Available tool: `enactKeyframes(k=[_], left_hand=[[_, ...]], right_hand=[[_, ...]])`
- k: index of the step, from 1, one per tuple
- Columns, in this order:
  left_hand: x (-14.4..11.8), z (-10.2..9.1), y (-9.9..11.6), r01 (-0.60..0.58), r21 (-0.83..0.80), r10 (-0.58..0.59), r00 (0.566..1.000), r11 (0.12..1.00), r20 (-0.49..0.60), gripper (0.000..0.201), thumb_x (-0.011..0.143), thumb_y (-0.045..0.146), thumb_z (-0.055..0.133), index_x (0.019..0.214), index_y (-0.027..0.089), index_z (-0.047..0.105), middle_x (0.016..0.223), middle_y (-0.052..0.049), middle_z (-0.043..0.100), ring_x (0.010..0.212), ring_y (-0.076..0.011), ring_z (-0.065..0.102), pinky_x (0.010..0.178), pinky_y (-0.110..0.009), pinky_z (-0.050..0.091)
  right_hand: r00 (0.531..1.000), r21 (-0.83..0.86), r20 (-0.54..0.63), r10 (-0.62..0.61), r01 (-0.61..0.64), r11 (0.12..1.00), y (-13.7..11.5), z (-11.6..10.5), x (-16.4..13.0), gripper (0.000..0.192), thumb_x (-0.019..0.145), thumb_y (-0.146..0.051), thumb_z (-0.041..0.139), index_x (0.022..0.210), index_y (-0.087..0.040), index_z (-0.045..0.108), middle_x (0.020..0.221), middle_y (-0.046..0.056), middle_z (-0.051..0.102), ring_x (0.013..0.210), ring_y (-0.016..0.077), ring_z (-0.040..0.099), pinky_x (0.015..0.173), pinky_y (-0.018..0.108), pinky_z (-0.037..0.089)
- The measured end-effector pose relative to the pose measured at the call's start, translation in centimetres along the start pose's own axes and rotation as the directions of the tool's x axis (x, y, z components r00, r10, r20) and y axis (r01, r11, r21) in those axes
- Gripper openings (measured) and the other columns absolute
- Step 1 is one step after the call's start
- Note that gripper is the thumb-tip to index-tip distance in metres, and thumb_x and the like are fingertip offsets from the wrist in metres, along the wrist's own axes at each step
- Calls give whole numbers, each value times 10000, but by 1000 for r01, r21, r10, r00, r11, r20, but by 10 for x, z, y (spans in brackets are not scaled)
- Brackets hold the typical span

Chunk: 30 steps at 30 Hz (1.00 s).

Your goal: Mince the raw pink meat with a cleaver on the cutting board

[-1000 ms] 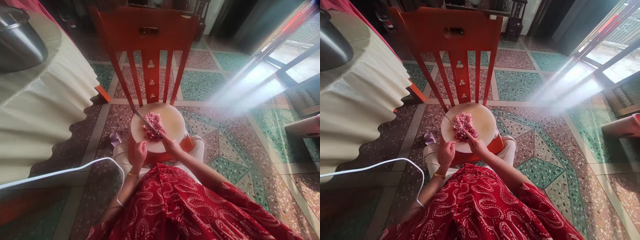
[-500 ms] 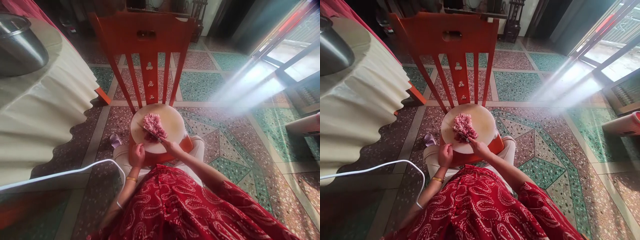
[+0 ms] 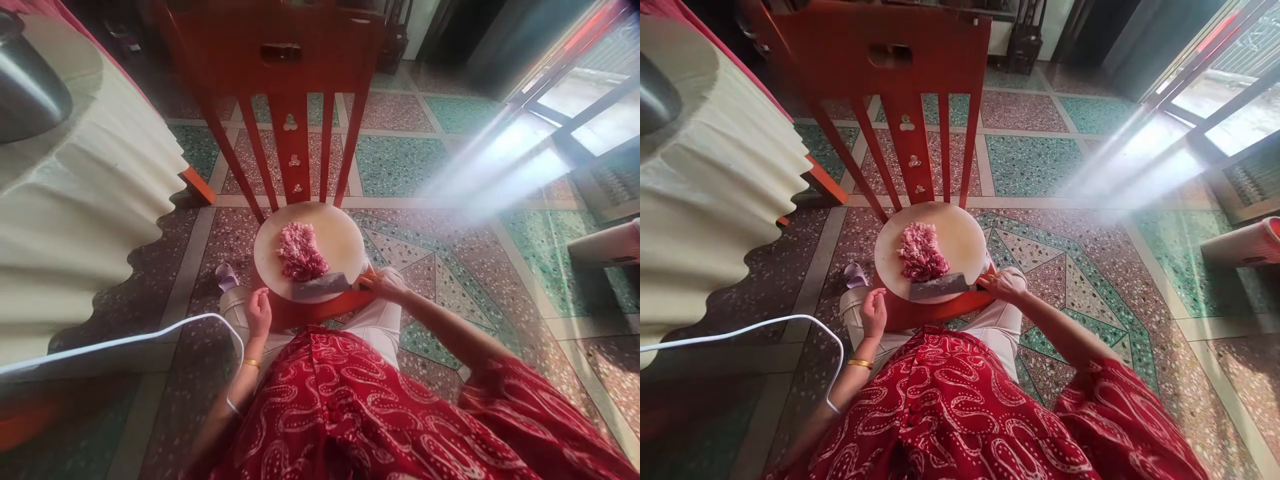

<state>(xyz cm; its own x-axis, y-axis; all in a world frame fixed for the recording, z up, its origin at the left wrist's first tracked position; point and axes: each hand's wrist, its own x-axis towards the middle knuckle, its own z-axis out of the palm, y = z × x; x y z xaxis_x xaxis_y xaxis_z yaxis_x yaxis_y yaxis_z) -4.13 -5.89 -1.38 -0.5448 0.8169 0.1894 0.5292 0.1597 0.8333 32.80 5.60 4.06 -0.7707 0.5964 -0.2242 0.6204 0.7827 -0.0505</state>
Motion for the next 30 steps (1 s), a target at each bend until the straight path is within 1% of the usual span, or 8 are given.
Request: enactKeyframes(k=[3, 7, 13, 18, 22, 25, 28, 30], left_hand=[[0, -5, -2, -24, 45, 25, 1000, 999, -9, 269, 859, 299, 383, 894, 155, 607, 879, -71, 668, 833, -162, 621, 800, -308, 483], [4, -13, -2, -72, 124, 77, 996, 990, -41, 265, 839, 287, 394, 870, 158, 623, 864, -78, 673, 829, -178, 616, 794, -321, 477], [10, -3, -1, -102, 82, 103, 995, 991, -7, 270, 852, 289, 387, 872, 158, 622, 854, -76, 675, 810, -179, 624, 789, -328, 483], [18, 14, 5, -162, 90, 154, 984, 983, 93, 268, 873, 302, 389, 922, 179, 622, 899, -68, 672, 884, -183, 621, 836, -330, 476], [31, 27, 13, -256, 93, 242, 961, 962, 136, 264, 878, 292, 393, 945, 178, 621, 928, -71, 673, 905, -180, 616, 851, -330, 473], [36, 41, 18, -270, 40, 262, 956, 962, 135, 251, 875, 266, 391, 942, 180, 616, 913, -73, 675, 879, -167, 623, 830, -308, 483], [34, 53, 21, -254, -29, 255, 959, 967, 125, 240, 865, 241, 391, 940, 186, 612, 900, -72, 674, 861, -165, 629, 803, -290, 490], [32, 57, 23, -233, -51, 237, 963, 971, 125, 235, 856, 234, 401, 943, 184, 613, 880, -69, 673, 839, -168, 631, 788, -289, 493]], right_hand=[[999, -114, 16, -29, 31, 993, 13, -16, 44, 382, 952, -437, 330, 1067, -186, 595, 824, 89, 663, 678, 148, 589, 540, 238, 265], [999, -69, -41, 3, -6, 998, 18, -40, 82, 429, 925, -525, 335, 1062, -209, 591, 837, 74, 667, 697, 149, 595, 530, 235, 241], [963, 232, -19, 269, -258, 938, 7, -56, 94, 368, 902, -517, 386, 1056, -251, 587, 774, 18, 671, 634, 137, 590, 504, 225, 263], [923, 449, -4, 384, -342, 826, -19, -72, 87, 319, 897, -452, 406, 971, -222, 614, 776, 20, 656, 645, 136, 577, 528, 211, 330], [875, 622, -152, 459, -276, 733, -51, -113, 69, 344, 911, -421, 362, 1048, -205, 592, 710, 8, 635, 602, 135, 570, 537, 218, 395], [778, 688, -412, 475, -77, 722, -77, -134, 69, 449, 924, -368, 335, 1334, -196, 403, 892, 50, 672, 741, 157, 629, 662, 261, 485], [685, 636, -573, 449, 27, 771, -95, -119, 88, 527, 931, -317, 316, 1437, -177, 269, 1199, 120, 600, 1032, 189, 600, 857, 297, 475], [727, 656, -477, 494, -81, 751, -100, -96, 102, 526, 934, -275, 299, 1449, -174, 260, 1190, 121, 614, 1019, 199, 615, 859, 304, 479]])
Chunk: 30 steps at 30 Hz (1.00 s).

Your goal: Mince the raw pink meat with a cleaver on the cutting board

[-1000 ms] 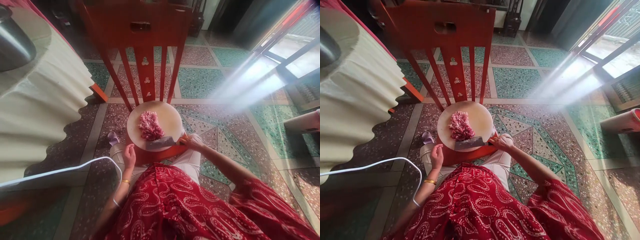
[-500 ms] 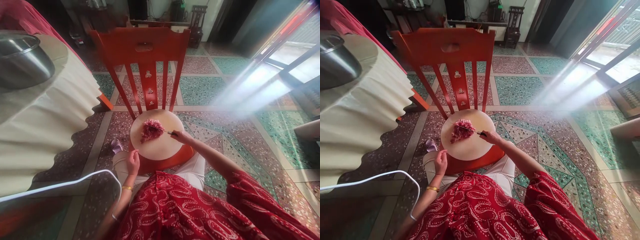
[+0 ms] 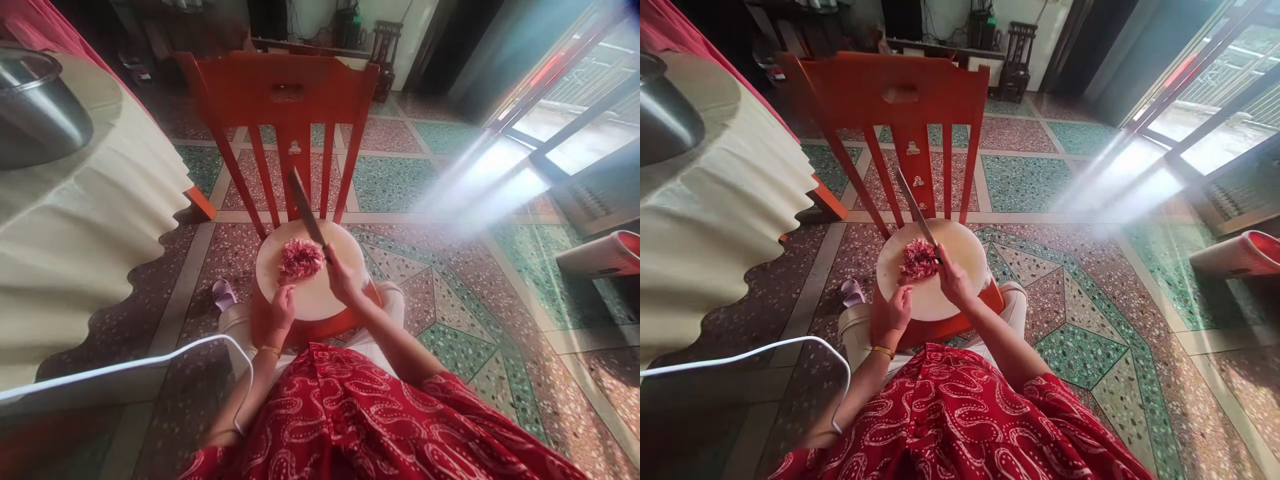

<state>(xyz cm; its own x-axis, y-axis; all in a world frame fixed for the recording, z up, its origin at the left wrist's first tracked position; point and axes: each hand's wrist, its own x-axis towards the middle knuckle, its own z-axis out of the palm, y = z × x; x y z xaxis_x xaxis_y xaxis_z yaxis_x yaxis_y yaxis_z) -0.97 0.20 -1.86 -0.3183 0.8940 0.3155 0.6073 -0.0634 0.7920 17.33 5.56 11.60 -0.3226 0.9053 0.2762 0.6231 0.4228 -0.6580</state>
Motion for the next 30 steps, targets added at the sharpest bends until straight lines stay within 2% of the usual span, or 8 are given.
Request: enactKeyframes(k=[4, 6, 10, 13, 16, 23, 27, 30], left_hand=[[-2, 2, -1, 30, -38, -29, 1000, 999, 3, 241, 849, 234, 397, 941, 177, 612, 889, -71, 671, 840, -173, 625, 784, -304, 495], [-2, 3, -2, 35, -49, -35, 999, 998, -1, 242, 851, 239, 390, 936, 179, 608, 904, -73, 670, 852, -173, 623, 789, -308, 495], [-2, 5, -3, 41, -56, -41, 999, 998, 2, 240, 861, 257, 390, 932, 183, 606, 904, -73, 670, 860, -169, 623, 807, -302, 494], [-2, 4, -2, 41, -55, -40, 999, 998, 5, 249, 858, 246, 386, 953, 179, 606, 930, -75, 668, 892, -177, 620, 837, -322, 489], [-2, 3, -3, 61, -42, -60, 998, 997, 20, 248, 844, 234, 396, 957, 186, 611, 927, -73, 670, 885, -188, 620, 836, -339, 491], [-2, 5, -6, 76, -40, -76, 997, 996, 11, 249, 846, 261, 385, 915, 186, 612, 914, -78, 672, 873, -179, 620, 823, -318, 489], [-3, -1, -3, 101, -49, -99, 995, 994, 28, 254, 844, 266, 392, 946, 187, 611, 901, -67, 674, 835, -177, 625, 792, -314, 495], [-4, -5, -3, 102, -55, -99, 994, 993, 47, 263, 848, 270, 389, 961, 195, 614, 888, -61, 677, 794, -171, 626, 749, -299, 498]], right_hand=[[930, -140, 284, 233, -200, 970, 17, 16, -3, 510, 922, -244, 362, 1430, -238, 321, 1011, 68, 701, 844, 213, 672, 745, 301, 508], [943, -132, 244, 225, -197, 971, 12, 5, 2, 490, 935, -273, 350, 1424, -259, 333, 1005, 51, 704, 844, 207, 672, 748, 291, 505], [998, -75, 38, 39, -36, 997, -2, -5, 8, 510, 951, -293, 296, 1455, -223, 264, 1239, 76, 600, 1026, 187, 617, 869, 275, 474], [984, -143, 157, 84, -61, 988, 2, 12, 1, 501, 939, -271, 317, 1438, -217, 309, 1261, 85, 584, 1044, 199, 615, 869, 285, 481], [911, -223, 348, 221, -149, 963, 7, 20, -4, 479, 926, -278, 367, 1403, -244, 378, 1170, 74, 645, 965, 229, 652, 816, 315, 506], [994, -81, 106, 18, -9, 997, -11, 4, 6, 507, 953, -285, 281, 1458, -278, 241, 1337, 42, 521, 1183, 199, 525, 932, 306, 455], [926, -178, 323, 197, -146, 973, 5, 17, 0, 505, 926, -261, 364, 1429, -249, 322, 1236, 70, 604, 1009, 226, 636, 824, 310, 504], [937, -153, 301, 176, -135, 979, 5, 11, 1, 476, 936, -272, 343, 1412, -268, 352, 1199, 51, 630, 995, 225, 643, 819, 306, 501]])
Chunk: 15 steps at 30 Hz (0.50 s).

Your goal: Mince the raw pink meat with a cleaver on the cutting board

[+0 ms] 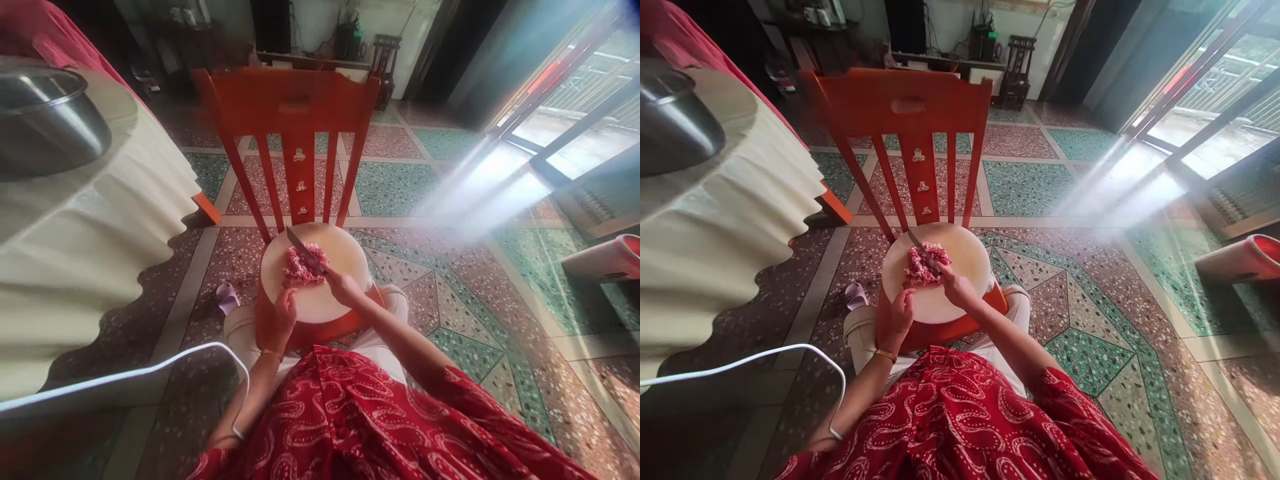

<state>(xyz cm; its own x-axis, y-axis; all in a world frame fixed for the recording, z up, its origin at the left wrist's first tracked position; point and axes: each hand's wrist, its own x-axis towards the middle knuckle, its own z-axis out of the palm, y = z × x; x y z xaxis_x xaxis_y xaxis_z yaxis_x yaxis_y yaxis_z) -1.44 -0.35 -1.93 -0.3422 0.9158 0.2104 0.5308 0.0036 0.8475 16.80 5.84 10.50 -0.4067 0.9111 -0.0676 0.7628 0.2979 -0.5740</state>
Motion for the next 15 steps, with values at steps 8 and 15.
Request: enactKeyframes(k=[8, 15], left_hand=[[0, 2, 4, 70, -9, -71, 997, 997, -10, 265, 848, 283, 405, 969, 187, 621, 825, -48, 679, 744, -174, 623, 712, -295, 497], [1, 6, 1, 50, -36, -50, 999, 998, -5, 260, 855, 284, 392, 942, 192, 619, 835, -51, 673, 769, -169, 622, 730, -291, 496]], right_hand=[[1000, -77, 5, 19, -18, 997, 0, 1, 5, 498, 930, -237, 341, 1427, -219, 327, 1320, 95, 533, 990, 226, 643, 825, 317, 502], [978, -24, -188, -86, 82, 996, -6, -11, 5, 524, 953, -266, 287, 1470, -266, 204, 1275, 51, 577, 1057, 216, 610, 867, 316, 484]])
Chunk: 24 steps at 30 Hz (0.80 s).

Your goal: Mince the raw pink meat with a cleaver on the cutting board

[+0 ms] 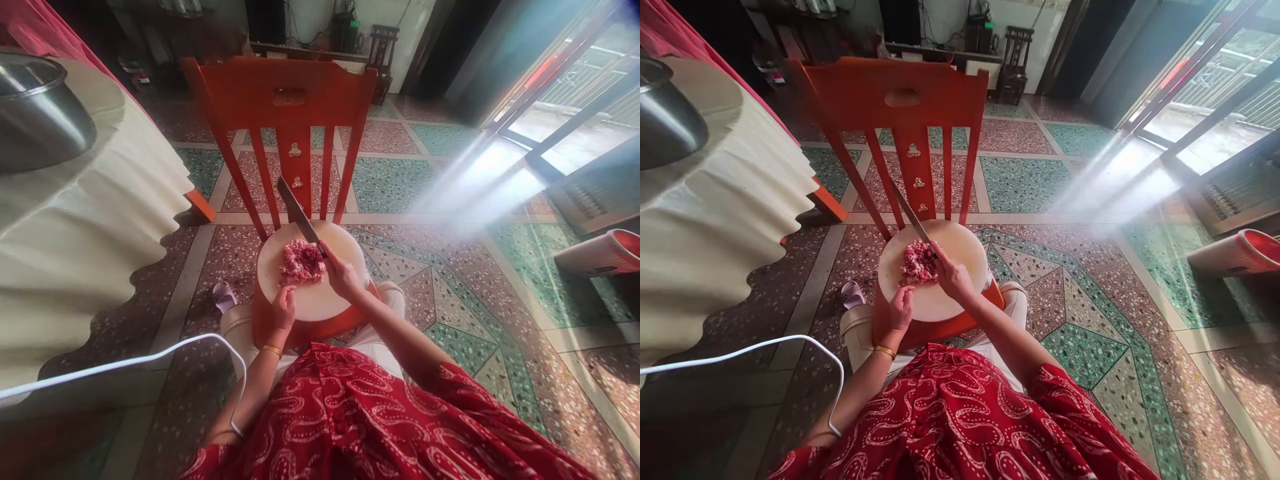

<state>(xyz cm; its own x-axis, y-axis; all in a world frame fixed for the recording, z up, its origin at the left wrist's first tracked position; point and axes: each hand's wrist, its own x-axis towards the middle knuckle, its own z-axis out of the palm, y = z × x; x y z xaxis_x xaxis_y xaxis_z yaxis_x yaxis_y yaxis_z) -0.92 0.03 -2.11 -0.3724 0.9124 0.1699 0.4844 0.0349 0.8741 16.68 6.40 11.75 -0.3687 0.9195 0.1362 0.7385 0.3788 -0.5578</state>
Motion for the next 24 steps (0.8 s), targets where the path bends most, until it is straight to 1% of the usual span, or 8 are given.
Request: enactKeyframes(k=[4, 6, 11, 13, 17, 19, 21, 24], left_hand=[[0, -2, 1, -1, 29, 1, 1000, 1000, 8, 254, 848, 276, 401, 952, 193, 617, 855, -54, 675, 785, -178, 626, 743, -308, 496], [0, -2, 1, -14, 27, 14, 1000, 1000, 16, 256, 844, 265, 399, 955, 192, 617, 879, -60, 679, 810, -182, 628, 759, -316, 496], [1, 1, 0, -8, 13, 8, 1000, 1000, 2, 268, 848, 286, 391, 928, 180, 624, 893, -71, 680, 825, -178, 627, 766, -304, 496], [1, 2, 0, -4, 18, 4, 1000, 1000, 1, 274, 849, 294, 392, 929, 175, 625, 892, -69, 680, 820, -175, 627, 767, -300, 494], [1, 2, 1, -10, 30, 10, 1000, 1000, -3, 268, 839, 280, 388, 918, 178, 622, 861, -55, 680, 798, -172, 627, 758, -300, 496], [1, 2, 1, -22, 38, 22, 1000, 999, -3, 263, 834, 273, 387, 906, 184, 625, 857, -54, 682, 803, -173, 627, 765, -303, 497], [2, 2, 1, -37, 48, 37, 999, 998, -1, 265, 832, 275, 387, 897, 184, 627, 870, -62, 683, 818, -177, 628, 781, -307, 495], [2, 3, 0, -49, 54, 50, 999, 997, -5, 272, 837, 282, 383, 908, 179, 625, 902, -73, 681, 853, -180, 626, 805, -311, 490]], right_hand=[[979, -57, 186, 78, -68, 996, 6, 15, -6, 503, 929, -239, 340, 1431, -228, 319, 1217, 82, 617, 999, 218, 640, 836, 319, 500], [968, -44, 227, 109, -102, 994, 9, 12, -9, 468, 931, -251, 349, 1397, -236, 383, 1167, 72, 648, 975, 218, 650, 815, 308, 504], [998, 53, -28, 52, -50, 997, 16, -11, -14, 459, 960, -314, 290, 1411, -270, 361, 1121, 41, 671, 1013, 198, 631, 871, 299, 478], [995, 20, -23, 93, -93, 995, 25, -9, -18, 468, 953, -287, 295, 1415, -240, 360, 1091, 55, 682, 1020, 199, 628, 890, 314, 474], [971, -44, 151, 187, -182, 982, 38, -5, -22, 472, 918, -239, 372, 1389, -258, 402, 1106, 43, 679, 999, 208, 641, 840, 316, 502], [979, -17, 111, 172, -171, 985, 35, -14, -20, 460, 926, -258, 371, 1385, -285, 407, 1141, 32, 664, 1005, 210, 638, 829, 306, 505], [991, 20, -2, 131, -131, 991, 28, -24, -16, 472, 941, -270, 340, 1412, -292, 359, 1198, 33, 632, 1032, 208, 625, 842, 300, 497], [992, 13, -80, 95, -95, 995, 22, -23, -14, 505, 947, -251, 308, 1451, -259, 275, 1237, 58, 606, 1031, 201, 625, 868, 295, 484]])
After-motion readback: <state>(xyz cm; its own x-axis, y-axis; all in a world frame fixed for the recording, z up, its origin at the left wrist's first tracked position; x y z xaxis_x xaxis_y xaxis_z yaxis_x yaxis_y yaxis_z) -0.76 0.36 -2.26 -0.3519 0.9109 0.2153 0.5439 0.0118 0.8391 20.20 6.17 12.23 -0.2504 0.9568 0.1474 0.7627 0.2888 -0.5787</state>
